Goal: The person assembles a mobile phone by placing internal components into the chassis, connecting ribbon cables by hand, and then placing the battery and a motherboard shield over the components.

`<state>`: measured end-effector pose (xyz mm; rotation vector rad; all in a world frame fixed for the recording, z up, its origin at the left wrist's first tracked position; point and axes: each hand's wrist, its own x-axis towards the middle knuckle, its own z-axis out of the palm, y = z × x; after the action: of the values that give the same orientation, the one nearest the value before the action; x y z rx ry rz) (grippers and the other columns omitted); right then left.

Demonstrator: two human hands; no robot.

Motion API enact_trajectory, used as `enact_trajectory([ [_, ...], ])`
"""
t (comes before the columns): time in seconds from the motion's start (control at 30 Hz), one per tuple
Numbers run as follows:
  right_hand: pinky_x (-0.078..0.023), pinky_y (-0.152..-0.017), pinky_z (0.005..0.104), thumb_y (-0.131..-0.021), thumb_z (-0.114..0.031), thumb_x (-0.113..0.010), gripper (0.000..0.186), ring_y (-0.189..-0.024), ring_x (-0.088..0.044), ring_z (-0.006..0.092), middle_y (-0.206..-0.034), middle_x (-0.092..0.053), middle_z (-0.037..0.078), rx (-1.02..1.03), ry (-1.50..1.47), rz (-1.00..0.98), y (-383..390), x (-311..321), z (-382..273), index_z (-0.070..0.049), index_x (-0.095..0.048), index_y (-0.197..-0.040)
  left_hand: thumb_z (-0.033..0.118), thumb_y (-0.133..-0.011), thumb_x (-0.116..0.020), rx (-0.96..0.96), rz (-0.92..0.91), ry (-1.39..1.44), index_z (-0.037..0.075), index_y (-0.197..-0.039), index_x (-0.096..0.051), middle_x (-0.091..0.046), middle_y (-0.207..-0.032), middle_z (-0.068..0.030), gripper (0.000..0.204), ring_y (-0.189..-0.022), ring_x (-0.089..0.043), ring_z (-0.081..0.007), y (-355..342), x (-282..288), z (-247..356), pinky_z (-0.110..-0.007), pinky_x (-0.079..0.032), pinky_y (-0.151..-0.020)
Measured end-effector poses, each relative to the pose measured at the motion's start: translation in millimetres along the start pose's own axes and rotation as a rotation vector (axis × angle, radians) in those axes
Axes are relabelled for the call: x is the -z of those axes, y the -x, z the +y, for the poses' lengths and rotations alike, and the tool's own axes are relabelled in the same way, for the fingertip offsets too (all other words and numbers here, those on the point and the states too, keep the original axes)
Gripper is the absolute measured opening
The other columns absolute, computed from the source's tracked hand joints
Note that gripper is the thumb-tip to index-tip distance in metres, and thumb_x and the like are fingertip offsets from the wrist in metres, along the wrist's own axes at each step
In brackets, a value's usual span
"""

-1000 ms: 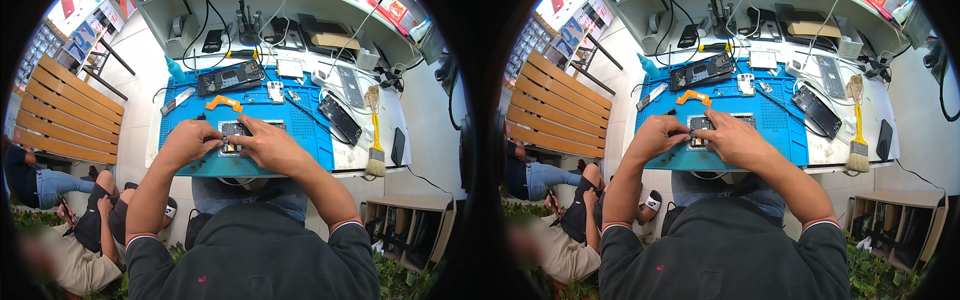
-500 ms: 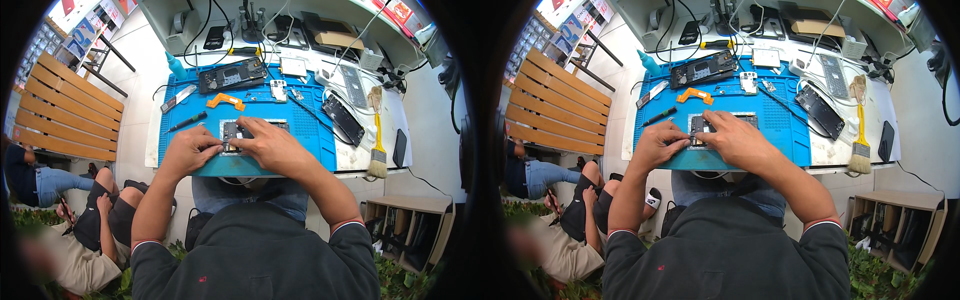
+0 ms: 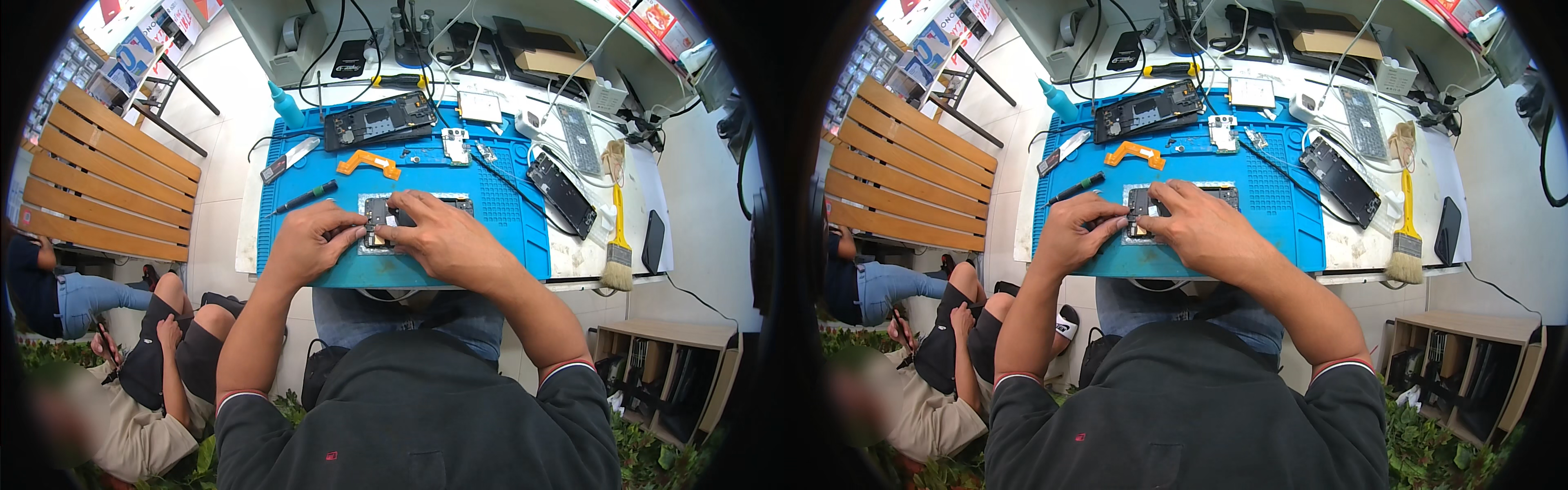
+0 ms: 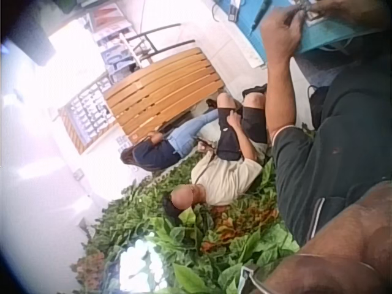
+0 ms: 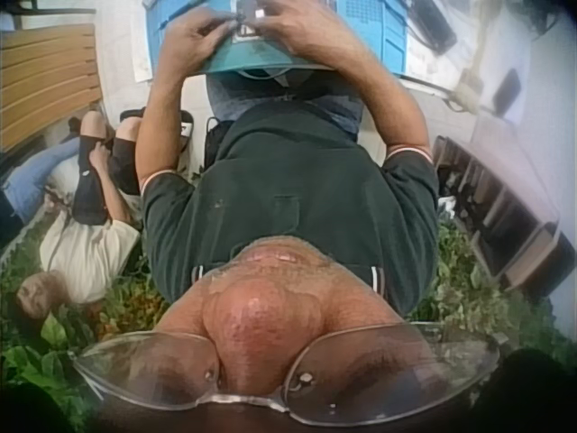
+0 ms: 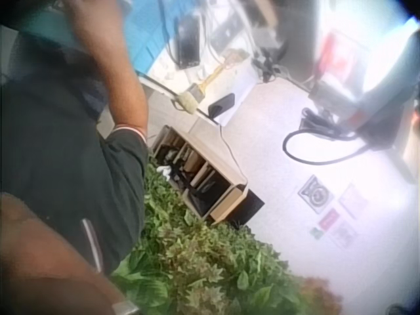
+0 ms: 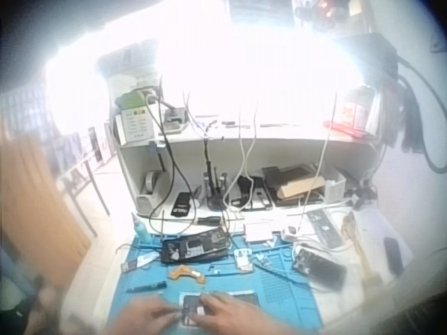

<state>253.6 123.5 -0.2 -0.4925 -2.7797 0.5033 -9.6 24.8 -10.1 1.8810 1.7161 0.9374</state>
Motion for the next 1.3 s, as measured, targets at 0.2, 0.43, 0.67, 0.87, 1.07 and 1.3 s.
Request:
enact_trajectory([
  [0.2,-0.054,-0.123,0.0499,-0.105,-0.02,-0.077,0.038,-0.148,-0.06,0.0393,-0.156,-0.063,0.019,-0.009,-0.018,-0.008,1,-2,1,-0.016,-0.08,-0.143,0.01,-0.097,-0.092,0.042,-0.01,0.029,0.003,-0.11,-0.088,-0.078,-0.092,-0.008,0.016,-0.077,-0.072,-0.0175,-1,-3,-1,-0.032,-0.057,-0.071],
  [0.43,-0.059,-0.114,0.0492,-0.102,-0.021,-0.081,0.042,-0.14,-0.065,0.0381,-0.15,-0.066,0.018,0.027,0.014,0.051,3,-4,2,-0.02,-0.079,-0.144,0.011,-0.099,-0.09,-0.059,-0.056,-0.037,0.003,-0.11,-0.082,-0.076,-0.097,-0.0089,0.016,-0.08,-0.073,-0.0208,-4,0,-4,-0.034,-0.057,-0.073],
  [0.67,-0.059,-0.114,0.0493,-0.103,-0.02,-0.081,0.041,-0.139,-0.066,0.0383,-0.15,-0.066,0.017,0.017,0.011,0.03,2,-3,1,-0.021,-0.079,-0.144,0.013,-0.104,-0.083,-0.048,-0.278,-0.065,0.004,-0.115,-0.073,-0.072,-0.1,-0.0119,0.017,-0.088,-0.073,-0.0284,-21,13,-2,-0.04,-0.058,-0.081],
  [0.87,-0.059,-0.115,0.0489,-0.102,-0.02,-0.081,0.041,-0.14,-0.066,0.0372,-0.15,-0.066,0.016,0.011,-0.004,0.023,3,-3,1,-0.021,-0.079,-0.143,0.012,-0.104,-0.082,-0.053,-0.333,-0.116,0.004,-0.114,-0.07,-0.072,-0.104,-0.0136,0.017,-0.09,-0.074,-0.0311,-24,16,2,-0.043,-0.058,-0.082],
  [1.07,-0.059,-0.115,0.0484,-0.102,-0.02,-0.082,0.041,-0.14,-0.066,0.0361,-0.15,-0.067,0.016,0.019,-0.002,0.035,3,-3,2,-0.021,-0.08,-0.142,0.013,-0.105,-0.081,-0.069,-0.335,-0.128,0.005,-0.115,-0.07,-0.072,-0.105,-0.0139,0.017,-0.091,-0.074,-0.0316,-22,15,-1,-0.043,-0.059,-0.082],
  [1.3,-0.06,-0.112,0.0484,-0.101,-0.019,-0.082,0.042,-0.139,-0.066,0.0362,-0.149,-0.067,0.015,0.011,-0.024,0.032,2,-2,1,-0.021,-0.08,-0.142,0.012,-0.103,-0.085,-0.026,-0.287,-0.037,0.004,-0.11,-0.074,-0.073,-0.099,-0.0114,0.016,-0.088,-0.075,-0.0276,-21,14,0,-0.04,-0.059,-0.081],
])
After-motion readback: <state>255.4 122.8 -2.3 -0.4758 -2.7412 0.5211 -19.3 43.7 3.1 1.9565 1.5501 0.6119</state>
